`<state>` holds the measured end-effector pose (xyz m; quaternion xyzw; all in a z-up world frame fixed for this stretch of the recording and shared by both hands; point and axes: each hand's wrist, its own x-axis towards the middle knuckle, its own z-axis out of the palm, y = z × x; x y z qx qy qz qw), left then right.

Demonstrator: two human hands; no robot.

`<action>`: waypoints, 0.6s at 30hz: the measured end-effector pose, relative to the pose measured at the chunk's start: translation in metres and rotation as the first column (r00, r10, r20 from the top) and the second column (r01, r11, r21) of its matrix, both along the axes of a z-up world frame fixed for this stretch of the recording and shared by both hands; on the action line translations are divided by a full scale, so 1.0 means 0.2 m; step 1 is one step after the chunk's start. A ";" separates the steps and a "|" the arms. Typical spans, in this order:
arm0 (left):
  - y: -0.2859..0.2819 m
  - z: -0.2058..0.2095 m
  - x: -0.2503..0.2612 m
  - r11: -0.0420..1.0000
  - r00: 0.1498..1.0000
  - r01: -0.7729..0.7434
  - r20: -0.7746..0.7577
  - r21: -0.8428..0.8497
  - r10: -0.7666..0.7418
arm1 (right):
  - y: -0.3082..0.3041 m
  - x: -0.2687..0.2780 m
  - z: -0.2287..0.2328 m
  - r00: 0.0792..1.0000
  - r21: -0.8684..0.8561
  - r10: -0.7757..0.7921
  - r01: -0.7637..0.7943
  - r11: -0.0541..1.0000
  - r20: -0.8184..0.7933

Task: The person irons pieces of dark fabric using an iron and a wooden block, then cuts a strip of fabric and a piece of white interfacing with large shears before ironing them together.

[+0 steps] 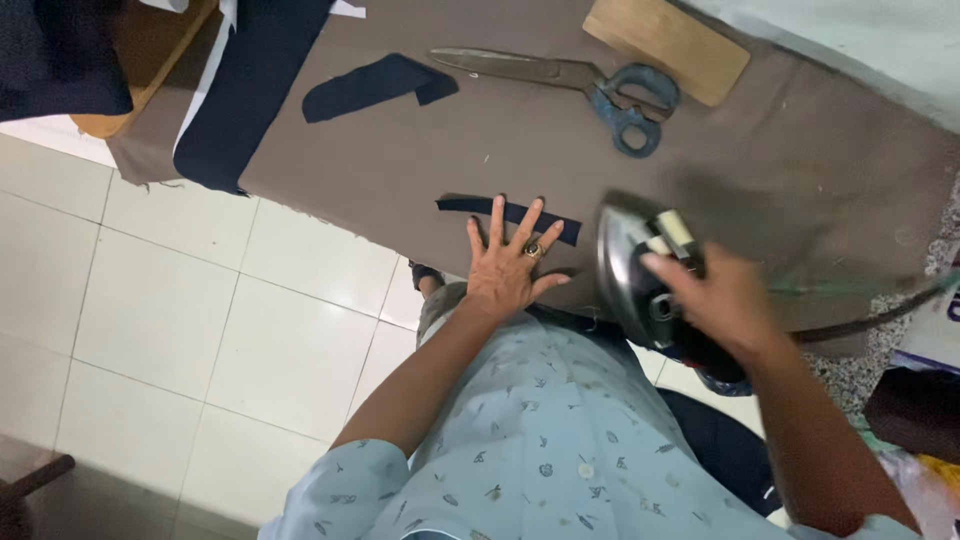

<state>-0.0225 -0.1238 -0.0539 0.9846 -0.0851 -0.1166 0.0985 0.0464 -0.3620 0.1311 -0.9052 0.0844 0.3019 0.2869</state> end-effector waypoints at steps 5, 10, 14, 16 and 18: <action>0.00 0.01 0.00 0.999 1.000 0.006 -0.025 -0.031 -0.007 | 0.16 -0.04 -0.03 0.958 -0.130 0.284 -0.275 0.952 0.048; 0.01 0.00 0.00 1.000 0.999 0.000 -0.032 -0.025 -0.001 | 0.24 0.00 -0.03 0.947 -0.106 0.320 -0.316 0.943 0.029; 0.07 0.01 0.00 0.998 1.000 -0.021 -0.023 -0.064 0.019 | 0.27 0.08 -0.05 0.922 -0.145 0.386 -0.379 0.914 0.021; 0.13 0.01 -0.01 0.996 0.999 -0.024 -0.023 -0.082 0.022 | 0.27 0.12 -0.08 0.889 -0.173 0.457 -0.446 0.878 0.030; 0.22 0.03 0.00 0.996 0.999 -0.013 -0.040 -0.084 0.010 | 0.31 0.16 -0.06 0.869 -0.105 0.496 -0.493 0.864 0.003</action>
